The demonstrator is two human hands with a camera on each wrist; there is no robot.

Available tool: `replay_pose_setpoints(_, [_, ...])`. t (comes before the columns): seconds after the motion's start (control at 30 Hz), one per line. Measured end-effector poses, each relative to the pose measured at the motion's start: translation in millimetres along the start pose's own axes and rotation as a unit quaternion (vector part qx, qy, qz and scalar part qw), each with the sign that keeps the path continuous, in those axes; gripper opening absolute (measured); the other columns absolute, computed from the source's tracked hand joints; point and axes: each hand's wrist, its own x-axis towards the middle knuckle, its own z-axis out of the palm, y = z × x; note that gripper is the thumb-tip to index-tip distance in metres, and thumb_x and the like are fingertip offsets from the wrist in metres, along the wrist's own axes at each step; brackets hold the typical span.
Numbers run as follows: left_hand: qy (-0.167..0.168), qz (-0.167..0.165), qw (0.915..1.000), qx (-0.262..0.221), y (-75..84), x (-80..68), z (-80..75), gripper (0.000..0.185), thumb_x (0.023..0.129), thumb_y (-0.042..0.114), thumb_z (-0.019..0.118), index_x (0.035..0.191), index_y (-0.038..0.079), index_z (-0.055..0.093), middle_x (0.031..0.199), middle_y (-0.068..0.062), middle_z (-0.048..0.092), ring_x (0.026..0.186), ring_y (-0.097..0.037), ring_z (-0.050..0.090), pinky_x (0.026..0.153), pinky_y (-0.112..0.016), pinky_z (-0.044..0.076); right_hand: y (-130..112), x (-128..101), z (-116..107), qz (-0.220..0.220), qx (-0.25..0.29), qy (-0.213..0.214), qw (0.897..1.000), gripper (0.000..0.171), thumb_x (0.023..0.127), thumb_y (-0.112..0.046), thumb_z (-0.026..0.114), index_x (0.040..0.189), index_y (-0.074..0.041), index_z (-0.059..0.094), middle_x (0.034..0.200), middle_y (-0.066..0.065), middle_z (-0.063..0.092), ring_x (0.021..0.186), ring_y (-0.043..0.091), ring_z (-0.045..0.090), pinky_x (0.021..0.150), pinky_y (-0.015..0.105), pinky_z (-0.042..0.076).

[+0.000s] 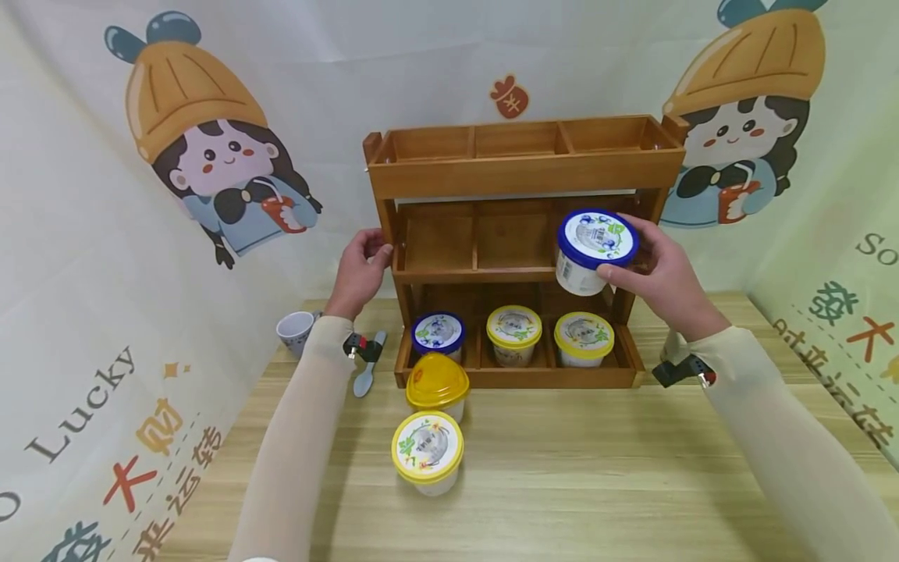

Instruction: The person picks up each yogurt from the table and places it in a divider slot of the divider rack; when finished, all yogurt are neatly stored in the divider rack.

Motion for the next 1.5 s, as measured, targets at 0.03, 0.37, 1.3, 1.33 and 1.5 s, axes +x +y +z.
replay_pose_setpoints(0.03, [0.000,-0.001,1.0000,0.000,0.3,-0.2,-0.2,0.044,0.112,0.023,0.054,0.151,0.004,0.048,0.146,-0.017,0.057,0.134,-0.031,0.055,0.113,-0.047,0.052,-0.2,3.8,-1.4,0.003,-0.003,0.005,1.000,0.080,0.098,-0.033,0.077,0.164,-0.020,0.034,0.157,0.009,0.049,0.137,0.026,0.052,0.108,0.023,0.053])
replay_pose_setpoints(0.37, [-0.005,-0.001,1.0000,-0.005,-1.2,-1.2,-1.0,0.044,0.111,0.023,0.054,0.151,0.005,0.048,0.146,-0.016,0.057,0.133,-0.030,0.055,0.114,-0.047,0.052,6.9,34.6,-8.5,0.016,0.017,0.048,0.999,0.086,0.098,-0.035,0.076,0.166,-0.015,0.029,0.165,0.014,0.042,0.150,0.029,0.044,0.126,0.046,0.040])
replay_pose_setpoints(1.3, [0.000,0.006,1.0000,-0.002,-4.5,0.3,0.5,0.043,0.111,0.022,0.055,0.150,0.005,0.049,0.145,-0.017,0.058,0.133,-0.031,0.055,0.112,-0.048,0.052,17.4,30.0,-3.0,0.059,-0.066,0.028,0.996,0.115,0.089,-0.030,0.087,0.169,-0.004,0.009,0.171,0.024,0.027,0.159,0.040,0.031,0.126,0.052,0.034])
replay_pose_setpoints(1.33, [0.000,0.005,1.0000,-0.002,-4.7,0.5,0.5,0.043,0.111,0.022,0.055,0.150,0.005,0.049,0.145,-0.017,0.058,0.133,-0.031,0.055,0.112,-0.048,0.052,17.9,29.6,-3.4,0.060,-0.064,0.028,0.996,0.116,0.089,-0.030,0.087,0.169,-0.005,0.008,0.172,0.024,0.026,0.159,0.039,0.030,0.127,0.052,0.033])
replay_pose_setpoints(1.5, [0.001,0.002,1.0000,-0.003,-4.5,0.5,0.4,0.043,0.111,0.023,0.055,0.150,0.006,0.049,0.145,-0.016,0.057,0.134,-0.031,0.055,0.113,-0.047,0.052,19.5,26.5,-5.0,0.057,-0.051,0.026,0.997,0.116,0.089,-0.029,0.087,0.170,-0.007,0.007,0.174,0.021,0.023,0.161,0.037,0.028,0.128,0.051,0.032])
